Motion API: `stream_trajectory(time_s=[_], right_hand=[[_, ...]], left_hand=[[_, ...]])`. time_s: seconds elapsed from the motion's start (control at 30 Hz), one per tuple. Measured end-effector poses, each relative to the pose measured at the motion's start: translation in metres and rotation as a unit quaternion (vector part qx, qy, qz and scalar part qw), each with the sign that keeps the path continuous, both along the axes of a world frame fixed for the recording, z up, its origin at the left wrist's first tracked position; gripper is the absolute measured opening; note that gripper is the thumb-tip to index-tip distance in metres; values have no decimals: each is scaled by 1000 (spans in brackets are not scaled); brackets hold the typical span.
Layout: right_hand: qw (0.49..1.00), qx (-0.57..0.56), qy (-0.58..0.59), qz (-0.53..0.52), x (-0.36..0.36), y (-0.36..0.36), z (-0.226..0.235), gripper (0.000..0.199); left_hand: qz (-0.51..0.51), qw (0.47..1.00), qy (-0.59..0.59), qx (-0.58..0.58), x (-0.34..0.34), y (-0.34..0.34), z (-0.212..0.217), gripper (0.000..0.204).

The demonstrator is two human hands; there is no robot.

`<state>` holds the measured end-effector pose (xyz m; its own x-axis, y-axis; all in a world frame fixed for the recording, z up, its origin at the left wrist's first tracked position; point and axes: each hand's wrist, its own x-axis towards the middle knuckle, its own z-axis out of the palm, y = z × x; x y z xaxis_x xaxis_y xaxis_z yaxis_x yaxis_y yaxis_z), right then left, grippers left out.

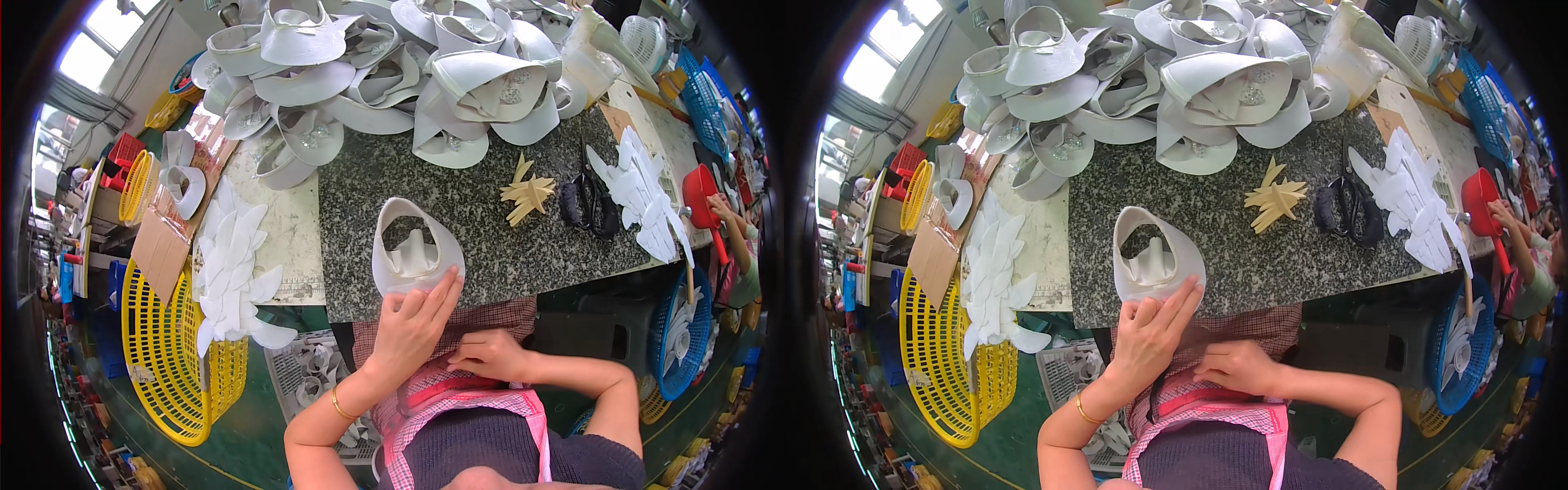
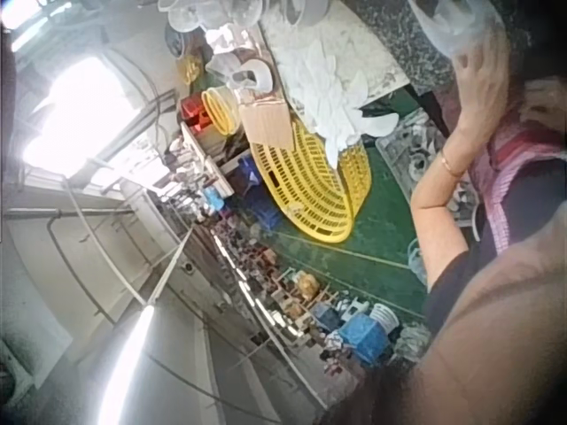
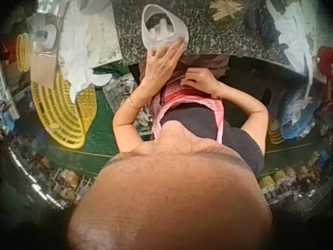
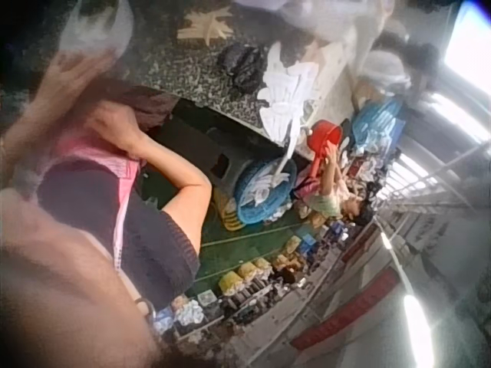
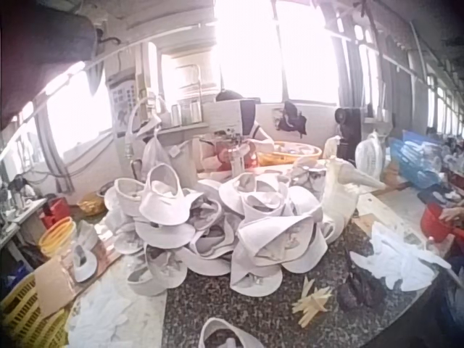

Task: The person assembles shoe uppers by fitting white lining inserts inside each upper and pressing and shaping the material by hand.

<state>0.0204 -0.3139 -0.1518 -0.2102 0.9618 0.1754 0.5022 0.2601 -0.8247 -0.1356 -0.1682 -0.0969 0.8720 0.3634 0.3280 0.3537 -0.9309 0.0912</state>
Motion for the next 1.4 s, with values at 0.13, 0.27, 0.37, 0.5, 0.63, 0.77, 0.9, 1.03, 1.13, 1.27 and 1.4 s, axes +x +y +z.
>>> stream_trajectory(time_s=[0.13,0.27,0.37,0.5,0.63,0.77,0.9,1.03,1.13,1.27,1.4], right_hand=[[995,-95,23,-20,-22,-20,-44,15],[989,-132,23,69,-2,-45,-47,25],[985,-116,36,121,24,-56,-39,29],[992,-112,-46,23,49,-63,-26,25],[997,25,-47,-51,42,-16,15,18],[955,264,-126,-38,14,59,57,15],[933,258,-232,-94,6,114,76,24],[954,182,-233,-36,23,126,78,28],[981,106,-87,-139,19,119,103,22],[949,-2,245,-198,-2,121,119,28],[969,49,208,-127,-8,97,123,39]], left_hand=[[25,998,36,44,5,-7,2,65],[13,1000,0,8,-1,-2,7,56],[0,969,-176,-175,-20,13,3,41],[73,822,-421,-378,-55,18,2,31],[81,917,-320,-224,-66,18,7,27],[93,984,-138,-61,-66,16,-23,29],[124,981,-131,-71,-59,13,1,32],[218,830,-346,-380,-67,16,-8,19],[210,812,-431,-333,-79,2,-23,9],[91,890,-320,-312,-42,-18,16,37],[96,741,-427,-509,-3,-19,16,59]])
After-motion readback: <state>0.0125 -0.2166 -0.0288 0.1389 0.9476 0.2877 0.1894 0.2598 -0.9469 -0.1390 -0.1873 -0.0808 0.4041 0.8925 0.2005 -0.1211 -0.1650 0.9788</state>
